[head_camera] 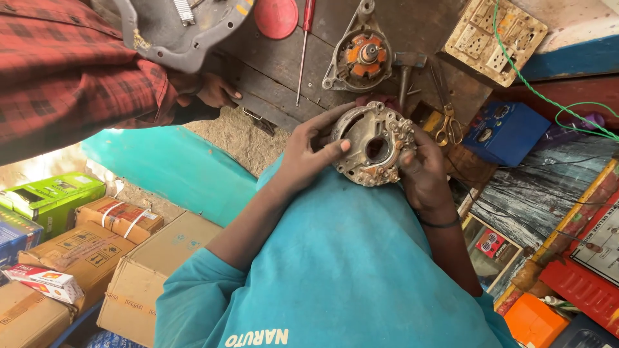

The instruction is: The recorder is repairing an automotive alternator by disassembling and reassembling its components on a workbench.

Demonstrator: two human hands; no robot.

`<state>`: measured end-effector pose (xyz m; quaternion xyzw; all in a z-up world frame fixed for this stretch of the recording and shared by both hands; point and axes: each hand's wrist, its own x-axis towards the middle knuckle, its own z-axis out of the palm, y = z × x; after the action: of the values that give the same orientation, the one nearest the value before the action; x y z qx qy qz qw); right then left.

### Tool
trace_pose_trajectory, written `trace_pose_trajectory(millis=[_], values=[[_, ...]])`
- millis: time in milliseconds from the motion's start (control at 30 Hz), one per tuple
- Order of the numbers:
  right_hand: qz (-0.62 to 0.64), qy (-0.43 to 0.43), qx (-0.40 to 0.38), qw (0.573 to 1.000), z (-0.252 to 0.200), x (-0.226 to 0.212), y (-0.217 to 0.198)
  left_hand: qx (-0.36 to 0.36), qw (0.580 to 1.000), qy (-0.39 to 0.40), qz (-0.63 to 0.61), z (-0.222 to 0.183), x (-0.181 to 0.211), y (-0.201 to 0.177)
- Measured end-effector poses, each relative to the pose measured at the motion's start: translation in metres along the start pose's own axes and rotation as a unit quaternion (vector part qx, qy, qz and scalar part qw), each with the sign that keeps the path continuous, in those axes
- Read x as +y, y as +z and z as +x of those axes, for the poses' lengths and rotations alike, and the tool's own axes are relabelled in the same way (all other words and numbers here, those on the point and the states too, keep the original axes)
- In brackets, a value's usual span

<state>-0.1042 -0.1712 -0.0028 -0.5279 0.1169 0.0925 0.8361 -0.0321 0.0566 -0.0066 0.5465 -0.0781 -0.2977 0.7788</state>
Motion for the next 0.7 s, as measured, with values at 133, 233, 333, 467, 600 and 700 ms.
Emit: trace_pose_trajectory(millis=[133, 233, 333, 467, 600, 700], values=[[-0.039, 0.053, 0.029, 0.997, -0.003, 0.001, -0.001, -0.001, 1.000, -0.001, 0.019, -0.001, -0.004, 0.002], [-0.078, 0.032, 0.050, 0.995, -0.006, 0.000, -0.001, 0.008, 0.999, -0.036, 0.007, 0.001, -0.008, 0.004], [-0.078, 0.029, 0.076, 0.994, -0.008, -0.002, 0.001, -0.001, 1.000, -0.022, 0.012, 0.004, -0.018, 0.004], [-0.039, 0.032, 0.116, 0.992, -0.010, 0.003, -0.007, -0.008, 0.998, -0.011, 0.064, 0.009, -0.019, 0.007], [-0.013, 0.019, 0.137, 0.990, -0.005, 0.005, -0.015, -0.015, 0.996, -0.041, 0.082, 0.015, -0.014, 0.010], [-0.014, 0.014, 0.141, 0.990, -0.001, 0.011, -0.024, -0.003, 0.992, -0.055, 0.112, 0.018, -0.016, 0.010]])
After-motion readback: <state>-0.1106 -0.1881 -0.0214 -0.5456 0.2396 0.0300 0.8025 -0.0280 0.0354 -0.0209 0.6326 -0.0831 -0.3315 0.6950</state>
